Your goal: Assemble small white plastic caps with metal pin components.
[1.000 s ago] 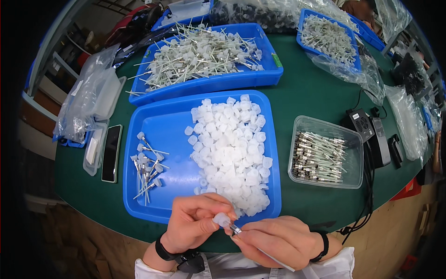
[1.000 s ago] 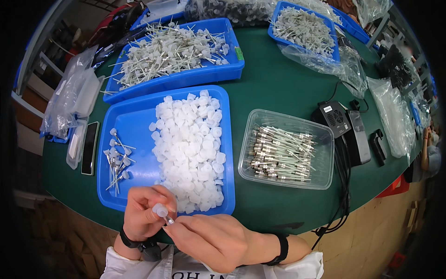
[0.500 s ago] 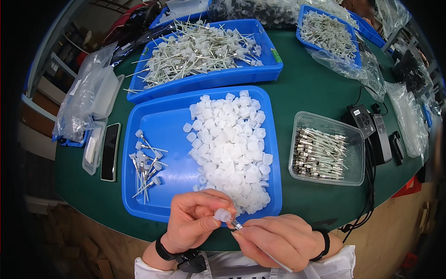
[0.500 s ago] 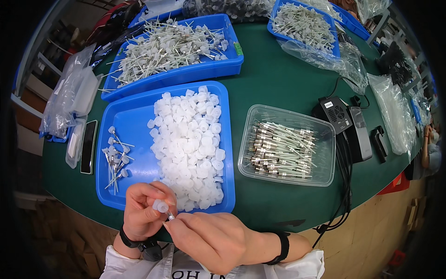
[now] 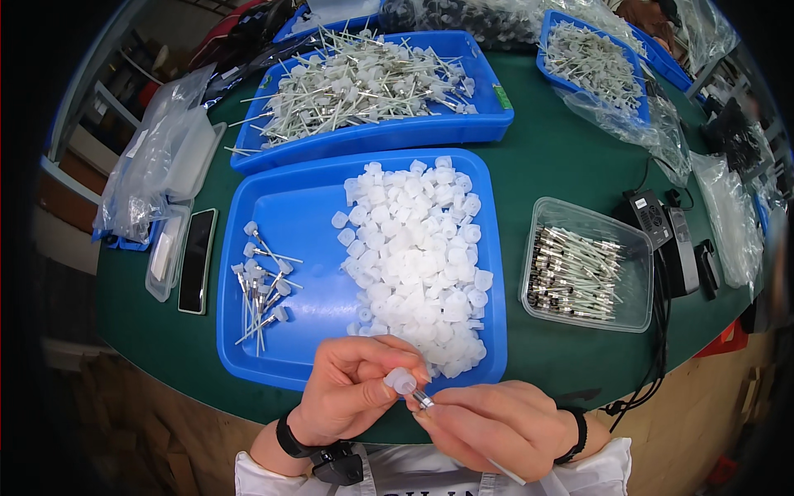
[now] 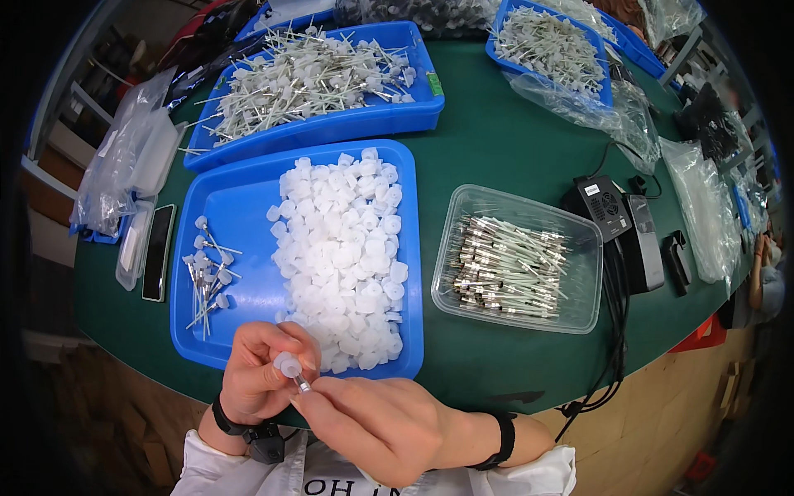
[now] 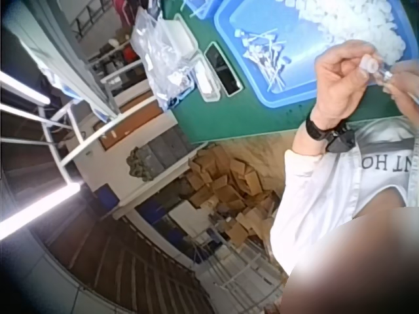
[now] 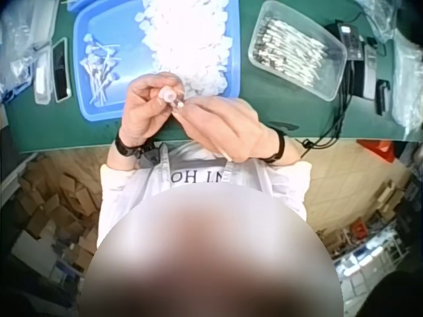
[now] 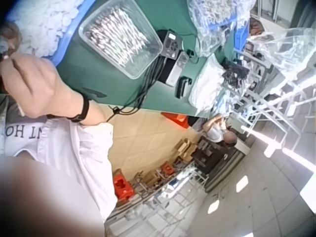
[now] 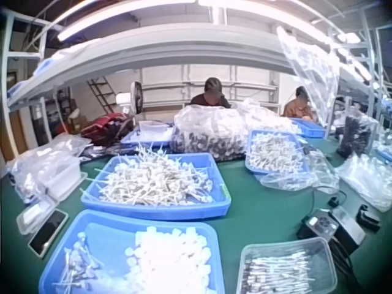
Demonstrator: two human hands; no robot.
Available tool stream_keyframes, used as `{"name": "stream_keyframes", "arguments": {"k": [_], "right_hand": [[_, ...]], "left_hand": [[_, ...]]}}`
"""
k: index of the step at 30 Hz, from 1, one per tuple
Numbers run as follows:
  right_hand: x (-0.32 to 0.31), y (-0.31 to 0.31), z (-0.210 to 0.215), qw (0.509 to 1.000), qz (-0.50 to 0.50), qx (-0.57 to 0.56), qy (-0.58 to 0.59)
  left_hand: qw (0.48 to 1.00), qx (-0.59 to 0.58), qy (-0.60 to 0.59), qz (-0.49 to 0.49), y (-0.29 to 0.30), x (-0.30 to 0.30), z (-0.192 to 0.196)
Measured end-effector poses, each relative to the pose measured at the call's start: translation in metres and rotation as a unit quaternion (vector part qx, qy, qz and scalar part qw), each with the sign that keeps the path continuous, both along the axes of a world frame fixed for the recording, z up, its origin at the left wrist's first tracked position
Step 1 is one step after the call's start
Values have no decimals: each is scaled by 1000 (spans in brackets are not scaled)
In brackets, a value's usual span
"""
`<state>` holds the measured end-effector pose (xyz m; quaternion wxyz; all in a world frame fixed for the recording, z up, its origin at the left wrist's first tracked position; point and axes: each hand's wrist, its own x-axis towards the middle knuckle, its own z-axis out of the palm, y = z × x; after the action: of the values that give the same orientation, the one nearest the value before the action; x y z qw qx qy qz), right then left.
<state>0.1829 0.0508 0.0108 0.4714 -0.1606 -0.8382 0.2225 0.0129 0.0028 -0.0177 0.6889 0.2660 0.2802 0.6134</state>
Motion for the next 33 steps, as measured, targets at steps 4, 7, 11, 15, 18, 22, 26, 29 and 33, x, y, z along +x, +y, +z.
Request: {"name": "stream_keyframes", "arguments": {"k": [4,7,11,15,18,22,26,29,33], "right_hand": [[0,-2,2,1000,-14,8,-16],[-1,-3,2,1000,-24,13,-14],[1,-2,4,999,-24,12,-26],[1,-3,2,1000,-17,-7,-20],[3,-2,2,1000,0,-9,-12],[6,-1,-6,999,43,-24,12],[4,6,-8,999,39,-32,14],[15,13,9,948,84,-304,47],[19,22,25,985,-2,-132,-113]], "left_hand": [[995,21,-90,-48,-2,-7,-8],[997,20,-75,-23,-2,-5,-7],[993,89,68,28,-2,-8,-7],[974,128,178,63,-2,-10,-5],[977,121,169,49,-2,-8,-2],[980,135,144,34,-1,-6,-6],[980,128,143,50,1,-3,-2],[965,133,211,86,-1,-9,9],[915,171,347,112,-1,-14,11]]}}
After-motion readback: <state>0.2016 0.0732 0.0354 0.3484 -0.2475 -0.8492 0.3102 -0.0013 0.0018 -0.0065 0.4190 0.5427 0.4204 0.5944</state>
